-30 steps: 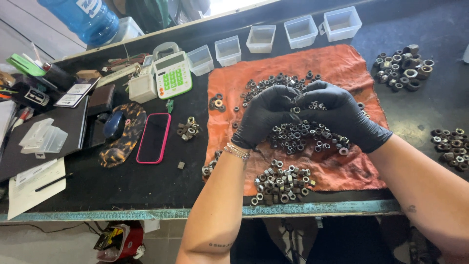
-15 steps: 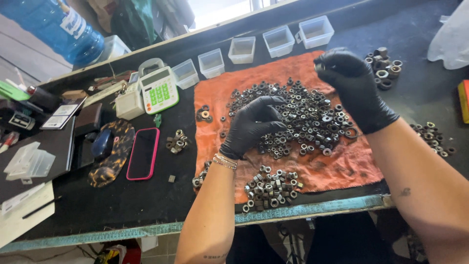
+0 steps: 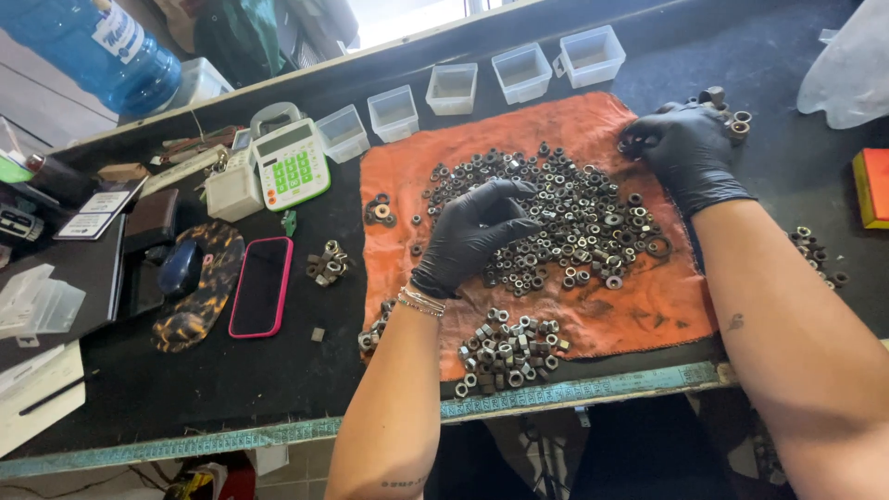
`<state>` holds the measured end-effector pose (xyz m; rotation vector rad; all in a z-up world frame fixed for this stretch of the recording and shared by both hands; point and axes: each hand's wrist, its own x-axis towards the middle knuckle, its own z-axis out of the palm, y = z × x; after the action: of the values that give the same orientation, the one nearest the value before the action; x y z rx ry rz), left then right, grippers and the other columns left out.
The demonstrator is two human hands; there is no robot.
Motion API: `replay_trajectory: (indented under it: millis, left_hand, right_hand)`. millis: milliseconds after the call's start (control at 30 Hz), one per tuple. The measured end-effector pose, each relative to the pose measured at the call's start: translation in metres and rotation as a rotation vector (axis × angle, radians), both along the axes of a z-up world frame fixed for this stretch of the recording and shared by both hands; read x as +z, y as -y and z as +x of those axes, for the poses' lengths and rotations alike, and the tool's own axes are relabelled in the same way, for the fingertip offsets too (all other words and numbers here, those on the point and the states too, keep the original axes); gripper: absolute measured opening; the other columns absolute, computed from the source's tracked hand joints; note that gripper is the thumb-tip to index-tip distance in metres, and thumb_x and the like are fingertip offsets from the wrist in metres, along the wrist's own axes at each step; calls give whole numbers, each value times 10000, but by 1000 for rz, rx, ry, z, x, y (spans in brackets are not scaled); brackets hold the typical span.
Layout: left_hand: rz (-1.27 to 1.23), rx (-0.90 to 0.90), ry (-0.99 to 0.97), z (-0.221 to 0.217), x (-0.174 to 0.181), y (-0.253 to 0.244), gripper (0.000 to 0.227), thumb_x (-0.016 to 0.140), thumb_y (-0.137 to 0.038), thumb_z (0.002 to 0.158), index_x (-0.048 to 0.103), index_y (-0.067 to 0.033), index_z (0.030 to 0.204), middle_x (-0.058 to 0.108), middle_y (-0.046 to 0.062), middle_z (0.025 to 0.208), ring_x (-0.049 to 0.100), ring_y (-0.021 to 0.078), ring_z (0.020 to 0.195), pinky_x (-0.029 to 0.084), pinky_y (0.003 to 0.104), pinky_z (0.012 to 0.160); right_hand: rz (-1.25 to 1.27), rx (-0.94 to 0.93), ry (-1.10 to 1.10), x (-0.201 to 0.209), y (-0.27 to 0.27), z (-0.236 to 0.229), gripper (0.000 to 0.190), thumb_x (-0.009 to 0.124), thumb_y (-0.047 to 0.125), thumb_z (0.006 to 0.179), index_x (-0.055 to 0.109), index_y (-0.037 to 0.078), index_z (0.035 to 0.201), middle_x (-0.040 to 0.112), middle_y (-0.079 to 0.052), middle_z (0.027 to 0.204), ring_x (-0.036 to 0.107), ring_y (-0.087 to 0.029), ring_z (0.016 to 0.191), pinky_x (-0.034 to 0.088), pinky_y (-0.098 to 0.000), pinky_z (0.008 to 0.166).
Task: The person sorts a large pile of metal nuts on an orange cloth, picking them up and placing them into separate piles by size or type. The hands move continuously across the pile, separating items into smaller groups on the cloth.
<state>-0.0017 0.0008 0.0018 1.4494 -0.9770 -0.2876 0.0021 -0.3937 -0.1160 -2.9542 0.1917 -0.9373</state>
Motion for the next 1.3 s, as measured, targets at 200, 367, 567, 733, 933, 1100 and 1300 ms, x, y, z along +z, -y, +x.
replay_trajectory:
  millis: [200,367,567,733,933,1100,1300]
  left_hand:
    - [0,-1,-13,0,0,-1,333,820,-135,885,703,-105,1195,715,-5,891,677,82,815,616,253,796]
    - [4,12,-12,2,-6,0,366,845,-145,856,705,-102,1191,726,1,891,677,81,793,619,248,771]
    - [20,34,135,4,-3,-2,367,831,-221,870,701,-118,1197,745,-5,881,699,76,782,637,250,777]
    - [64,48,48,2,-1,-2,388,863,-163,836,718,-121,1192,737,-13,886,676,60,805,628,236,819]
    - [50,49,98,4,-2,-2,331,823,-224,886,719,-107,1177,696,-44,832,612,35,744,569,210,730]
    - [-33,-19,15,0,5,-3,360,799,-125,893,683,-45,1224,778,81,966,775,141,897,668,269,903]
    - [-50,297,4,19,-1,-7,207,737,-177,954,732,-90,1142,771,21,1069,715,107,992,607,279,909]
  right_hand:
    - [521,282,322,75,-35,-36,338,648,-104,939,766,2,1237,750,-89,1082,686,-182,989,546,-314,935]
    - [1202,393,202,98,-51,-44,425,730,-22,950,651,136,1336,711,-42,1238,675,-76,1150,567,-195,960]
    - [1214,432,173,104,-60,-46,430,731,-14,900,653,149,1291,703,-11,1277,668,-69,1133,570,-204,923]
    - [315,260,188,51,-28,-28,99,843,79,944,792,143,999,785,-23,1049,664,-187,791,486,-329,912]
    - [320,144,-19,21,-10,-11,277,917,317,862,820,257,1113,772,-30,933,678,-202,819,492,-337,769]
    - [526,230,-36,38,-23,-18,337,903,160,866,794,103,1180,768,-95,1099,701,-176,922,505,-293,895]
    - [345,462,-16,22,-20,-9,227,823,-3,886,822,100,1088,780,-93,1044,710,-190,927,525,-329,858]
